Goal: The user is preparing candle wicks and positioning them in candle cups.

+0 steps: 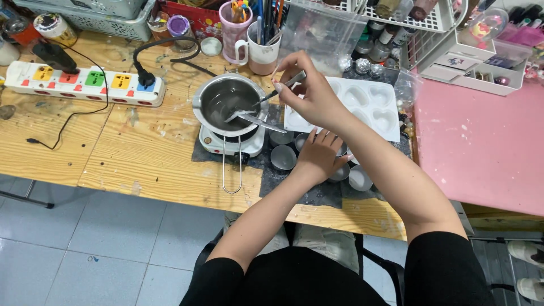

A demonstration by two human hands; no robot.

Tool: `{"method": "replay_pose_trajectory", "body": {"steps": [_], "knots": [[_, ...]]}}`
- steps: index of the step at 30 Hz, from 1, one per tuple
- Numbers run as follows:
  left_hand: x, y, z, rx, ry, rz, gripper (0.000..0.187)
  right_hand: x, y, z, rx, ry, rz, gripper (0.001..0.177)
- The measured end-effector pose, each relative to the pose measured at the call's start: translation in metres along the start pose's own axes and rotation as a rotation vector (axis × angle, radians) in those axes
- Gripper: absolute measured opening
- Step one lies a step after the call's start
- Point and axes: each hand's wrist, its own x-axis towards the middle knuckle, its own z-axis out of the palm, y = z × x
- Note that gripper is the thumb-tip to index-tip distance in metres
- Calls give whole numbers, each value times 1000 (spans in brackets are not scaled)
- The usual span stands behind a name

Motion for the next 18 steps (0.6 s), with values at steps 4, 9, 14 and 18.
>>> {"method": "replay_pose_trajectory", "body": {"steps": [4, 9, 14, 18], "knots": [[-2, 3, -1, -20, 2, 42, 62, -13, -8, -16, -126, 10, 0, 28], [-34, 19, -44, -197, 174, 137, 43, -70, -39, -62, -162, 153, -10, 20], [-84, 21, -63, -340, 221, 123, 37, -165, -37, -92, -113, 584, 175, 22], [-101, 24, -62, -296, 274, 42, 32, -244, 37, -121, -112, 933, 291, 18]]}}
